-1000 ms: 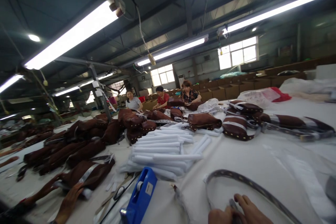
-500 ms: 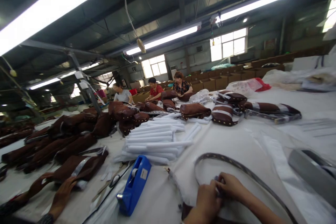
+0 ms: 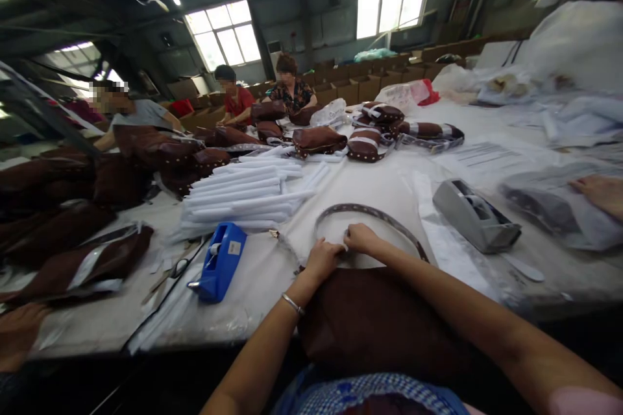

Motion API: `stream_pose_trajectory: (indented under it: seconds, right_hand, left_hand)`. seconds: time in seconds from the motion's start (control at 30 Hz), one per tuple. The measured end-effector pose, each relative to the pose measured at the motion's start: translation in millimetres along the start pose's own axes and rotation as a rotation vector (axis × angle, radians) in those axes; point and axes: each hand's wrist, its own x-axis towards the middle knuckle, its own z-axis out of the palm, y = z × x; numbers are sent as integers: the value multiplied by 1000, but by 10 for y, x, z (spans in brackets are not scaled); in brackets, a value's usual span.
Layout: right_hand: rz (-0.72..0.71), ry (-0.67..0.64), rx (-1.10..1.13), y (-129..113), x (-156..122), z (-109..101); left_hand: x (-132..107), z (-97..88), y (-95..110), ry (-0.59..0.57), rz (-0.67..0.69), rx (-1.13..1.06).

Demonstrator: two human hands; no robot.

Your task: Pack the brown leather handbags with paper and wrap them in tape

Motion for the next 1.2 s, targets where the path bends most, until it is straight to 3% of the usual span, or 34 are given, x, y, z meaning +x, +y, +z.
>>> stream_pose_trajectory:
  seconds: [0.2,0.4,0.57,0.87,1.2]
  right_hand:
    - [-2,30,-43,-57,-84,48]
    - [10,125,-21,10,-209,144]
    - [15,169,9,47,-263,188]
    - [-117,108,68,203,-181,181]
    - [-304,-49,137,305,-62,-11]
  left_hand:
    - [-39,9,-17,66,-10,-23]
    - [-146,-70,-87,341,-385,-2]
    - [-28,-25,-185,278,-523,-17]
    - [271,-103,-369,214,-418,-21]
    - [401,-27,-349,233,-267,-25]
